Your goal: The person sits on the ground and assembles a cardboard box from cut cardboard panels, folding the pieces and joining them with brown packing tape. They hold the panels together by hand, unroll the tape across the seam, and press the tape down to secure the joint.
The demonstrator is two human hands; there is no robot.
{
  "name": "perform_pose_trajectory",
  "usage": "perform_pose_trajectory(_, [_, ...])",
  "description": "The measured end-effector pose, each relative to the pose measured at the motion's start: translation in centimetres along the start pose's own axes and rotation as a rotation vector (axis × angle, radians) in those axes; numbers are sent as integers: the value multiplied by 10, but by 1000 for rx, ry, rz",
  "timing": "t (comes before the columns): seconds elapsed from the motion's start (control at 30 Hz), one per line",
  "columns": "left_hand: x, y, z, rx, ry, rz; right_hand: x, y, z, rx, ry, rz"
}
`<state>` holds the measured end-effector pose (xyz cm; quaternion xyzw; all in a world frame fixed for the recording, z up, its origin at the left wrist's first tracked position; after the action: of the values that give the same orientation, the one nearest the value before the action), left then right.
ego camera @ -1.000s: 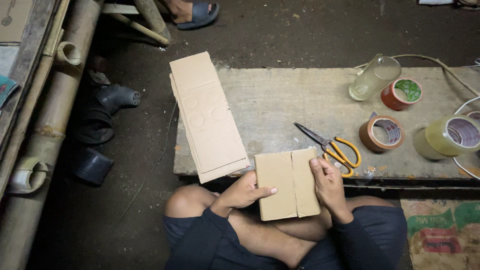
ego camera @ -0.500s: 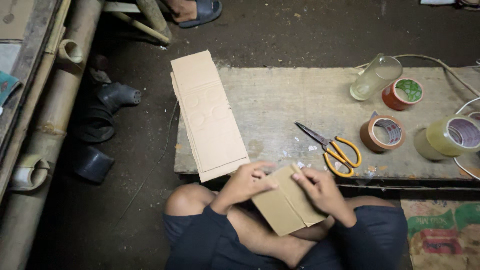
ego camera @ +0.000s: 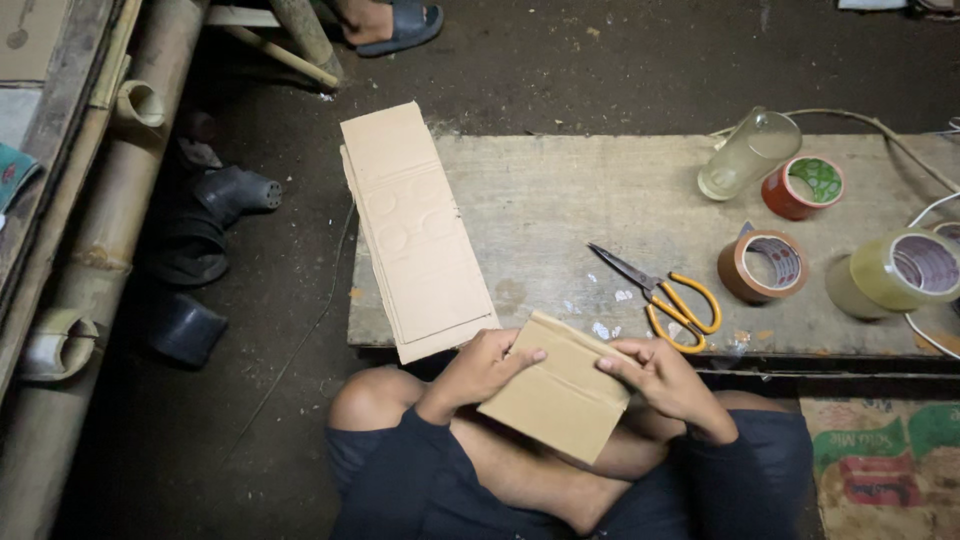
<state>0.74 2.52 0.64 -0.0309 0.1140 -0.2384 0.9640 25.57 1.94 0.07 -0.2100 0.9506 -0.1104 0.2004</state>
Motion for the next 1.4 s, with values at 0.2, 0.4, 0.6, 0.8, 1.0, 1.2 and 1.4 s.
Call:
perform_pose_trajectory(0.2, [-5,-3,1,0,-110,26,1,6,20,7,186,38])
perform_pose_trajectory(0.4, [-7,-2,0,55,-122,45,-2,11,44,1,260,74])
perform_pose_trajectory(0.6, [-11,-4,-11,85,-148,49,-8,14,62,-6,227,121])
perform_pose_trajectory(0.8, [-15,8,-41,-32,-439,205,0,8,27,-146,705,-6])
perform_pose_trajectory(1.0, [-21,13,-47,-29,-580,357,13,12,3,8,624,23])
perform_pose_trajectory(1.2, [-21,3,-15,14,-656,257,8,11,14,-113,589,200])
perform_pose_trajectory(1.4, [-35,0,-15,257,-518,456,1,6,28,-418,388,108])
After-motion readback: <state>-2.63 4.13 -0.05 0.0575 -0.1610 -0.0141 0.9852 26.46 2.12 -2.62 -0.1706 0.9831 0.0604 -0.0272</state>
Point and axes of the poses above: each hand's wrist, its own y-axis towards the middle knuckle, its own x-axis out of the palm, z = x × y, the point moved 5 cm from there along y, towards the middle knuckle, and after that the axes turned 2 degrees about z, right-handed, at the moved point
